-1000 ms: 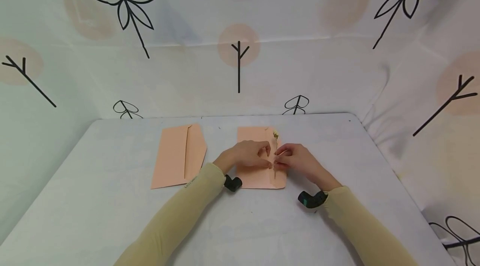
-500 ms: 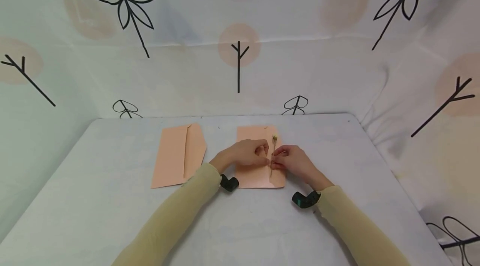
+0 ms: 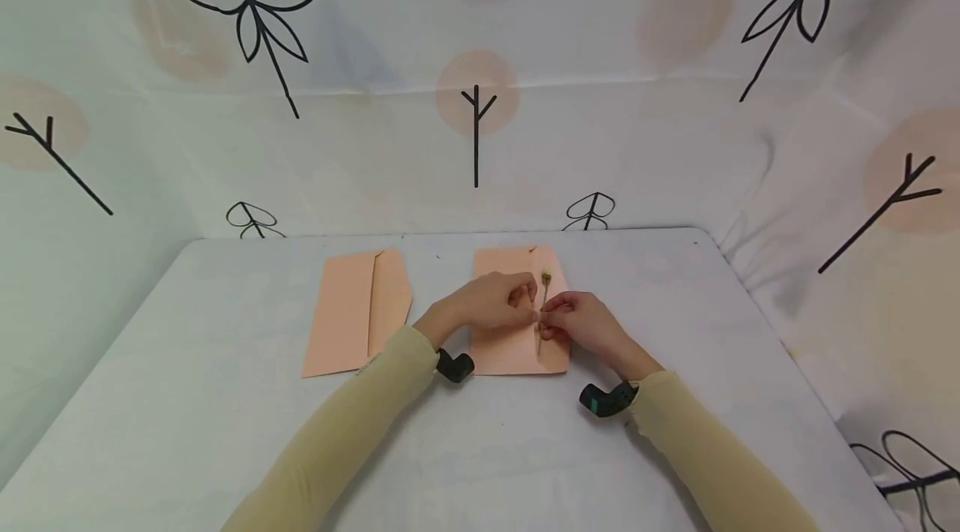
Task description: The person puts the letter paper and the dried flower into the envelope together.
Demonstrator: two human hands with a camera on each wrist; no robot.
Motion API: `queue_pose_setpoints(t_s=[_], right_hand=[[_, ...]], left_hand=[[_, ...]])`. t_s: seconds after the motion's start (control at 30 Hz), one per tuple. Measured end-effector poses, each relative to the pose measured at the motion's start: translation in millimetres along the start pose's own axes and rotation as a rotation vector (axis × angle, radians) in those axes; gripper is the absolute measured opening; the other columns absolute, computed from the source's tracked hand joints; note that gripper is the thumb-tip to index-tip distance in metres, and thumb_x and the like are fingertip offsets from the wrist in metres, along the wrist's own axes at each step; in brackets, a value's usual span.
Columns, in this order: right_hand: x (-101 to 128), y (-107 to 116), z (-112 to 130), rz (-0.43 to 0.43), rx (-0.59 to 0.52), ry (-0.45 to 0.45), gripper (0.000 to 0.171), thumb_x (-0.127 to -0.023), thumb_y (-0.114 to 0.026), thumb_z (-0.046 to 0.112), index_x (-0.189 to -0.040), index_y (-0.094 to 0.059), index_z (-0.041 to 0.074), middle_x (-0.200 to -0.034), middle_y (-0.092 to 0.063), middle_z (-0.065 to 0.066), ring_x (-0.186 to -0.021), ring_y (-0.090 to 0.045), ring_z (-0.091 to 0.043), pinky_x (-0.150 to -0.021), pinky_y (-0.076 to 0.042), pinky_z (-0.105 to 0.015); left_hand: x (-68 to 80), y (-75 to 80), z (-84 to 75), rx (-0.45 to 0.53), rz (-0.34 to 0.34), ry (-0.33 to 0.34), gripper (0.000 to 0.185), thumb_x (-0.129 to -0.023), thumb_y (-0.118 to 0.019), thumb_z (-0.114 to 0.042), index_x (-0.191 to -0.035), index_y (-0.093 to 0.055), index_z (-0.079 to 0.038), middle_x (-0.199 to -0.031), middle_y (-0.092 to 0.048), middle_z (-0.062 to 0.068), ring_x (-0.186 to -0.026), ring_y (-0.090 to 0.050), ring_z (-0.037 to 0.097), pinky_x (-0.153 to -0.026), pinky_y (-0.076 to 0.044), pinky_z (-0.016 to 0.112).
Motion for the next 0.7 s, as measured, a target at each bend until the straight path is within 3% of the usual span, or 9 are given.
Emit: queue_pose_setpoints(t_s=[0.47, 0.7], right_hand=[[1.4, -5.4, 1.5, -0.028, 0.123, 0.021, 0.023, -0.097, -0.061, 0.016, -0.111, -0.064, -0.003, -0.087, -0.07, -0.004, -0.077, -0.063, -0.015, -0.069, -0.051, -0.027], [2.4, -4.9, 0.2, -0.027, 0.085, 0.039, 0.027, -0.098, -0.062, 0.017, -0.115, -0.062, -0.004, -0.088, -0.072, -0.006, -0.08, -0.066, -0.015, -0.072, -0.051, -0.025]], left_hand=[[0.2, -1.5, 0.5, 0.023, -0.009, -0.044, 0.019, -0.095, -0.061, -0.038, -0.105, -0.054, -0.024, -0.068, -0.047, -0.005, -0.061, -0.047, 0.008, -0.057, -0.033, 0.023], [0.0, -2.0, 2.5, 0.031, -0.02, -0.04, 0.02, -0.094, -0.063, -0.039, -0.105, -0.054, -0.025, -0.068, -0.046, -0.006, -0.062, -0.047, 0.008, -0.057, -0.034, 0.023]])
Point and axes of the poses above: each hand's wrist, its own x-axis away from the middle knuckle, its own y-axis out of the back of the hand, z = x × y, the point moved 5 cm from there along -x, towards the middle knuckle
